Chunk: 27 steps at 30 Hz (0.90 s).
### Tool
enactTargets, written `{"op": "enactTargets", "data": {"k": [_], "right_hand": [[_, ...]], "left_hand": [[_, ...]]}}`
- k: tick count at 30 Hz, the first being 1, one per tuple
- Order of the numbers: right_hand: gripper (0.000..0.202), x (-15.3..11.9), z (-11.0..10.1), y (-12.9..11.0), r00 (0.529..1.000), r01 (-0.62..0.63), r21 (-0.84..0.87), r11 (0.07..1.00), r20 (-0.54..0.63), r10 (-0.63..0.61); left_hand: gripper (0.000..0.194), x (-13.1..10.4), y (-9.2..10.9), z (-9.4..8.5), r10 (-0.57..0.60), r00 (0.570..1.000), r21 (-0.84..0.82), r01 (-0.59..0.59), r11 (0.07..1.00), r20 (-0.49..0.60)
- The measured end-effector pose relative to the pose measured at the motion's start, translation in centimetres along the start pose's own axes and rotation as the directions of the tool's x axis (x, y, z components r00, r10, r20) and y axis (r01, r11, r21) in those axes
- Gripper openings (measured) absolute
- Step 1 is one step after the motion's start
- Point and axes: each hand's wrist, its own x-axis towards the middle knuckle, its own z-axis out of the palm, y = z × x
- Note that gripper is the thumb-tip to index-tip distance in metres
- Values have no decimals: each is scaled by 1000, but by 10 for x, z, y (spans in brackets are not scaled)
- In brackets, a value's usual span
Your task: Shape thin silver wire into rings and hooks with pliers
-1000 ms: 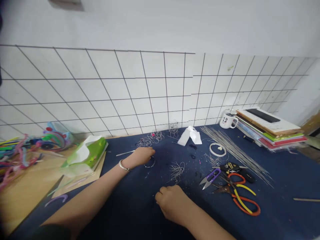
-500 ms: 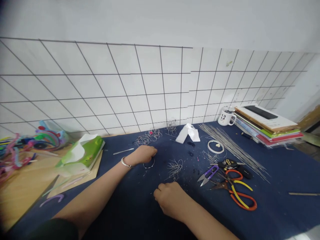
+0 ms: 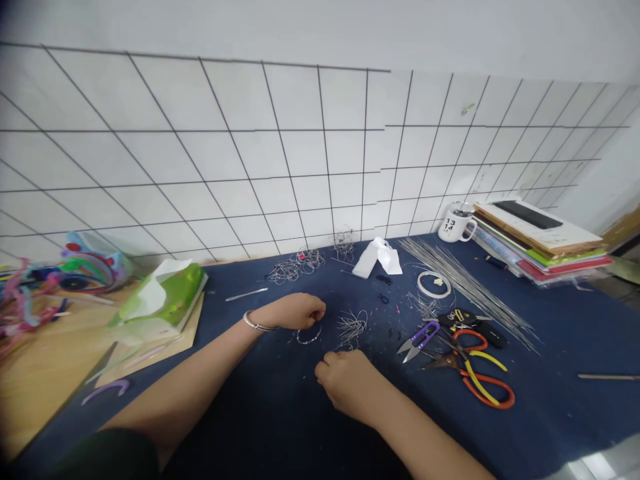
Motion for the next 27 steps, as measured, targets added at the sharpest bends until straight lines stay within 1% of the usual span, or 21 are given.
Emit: {"op": "enactTargets", "data": {"k": [4, 8, 11, 15, 19, 22, 24, 27], "right_hand": [[23, -2, -7, 13, 996, -79, -2, 997, -32, 79], [24, -3, -13, 24, 983, -167, -21, 986, -73, 165], [24, -3, -13, 27, 982, -180, -32, 983, -65, 177], [22, -1, -9, 23, 988, -155, -26, 988, -20, 154], [20, -1, -6, 18, 991, -136, -27, 990, 1, 136], [20, -1, -5, 16, 992, -126, -30, 992, -1, 126], [21, -1, -4, 16, 992, -122, -31, 992, -1, 123], [21, -1, -4, 16, 994, -113, -29, 993, 0, 113]], "left_hand": [[21, 1, -1, 0, 28, 999, -53, -27, 998, 23], [20, 2, -2, -1, 22, 999, -117, -17, 993, 38], [20, 2, -3, -3, 12, 999, -168, -5, 986, 41], [15, 1, -4, -5, 27, 999, -207, -19, 978, 35], [15, 2, -4, -3, 39, 999, -202, -38, 979, 1], [16, 5, -5, 1, 24, 999, -168, -29, 985, -30], [17, 8, -6, 5, -4, 998, -134, -5, 991, -69], [18, 12, -11, 9, -78, 984, -85, 65, 994, -163]]}}
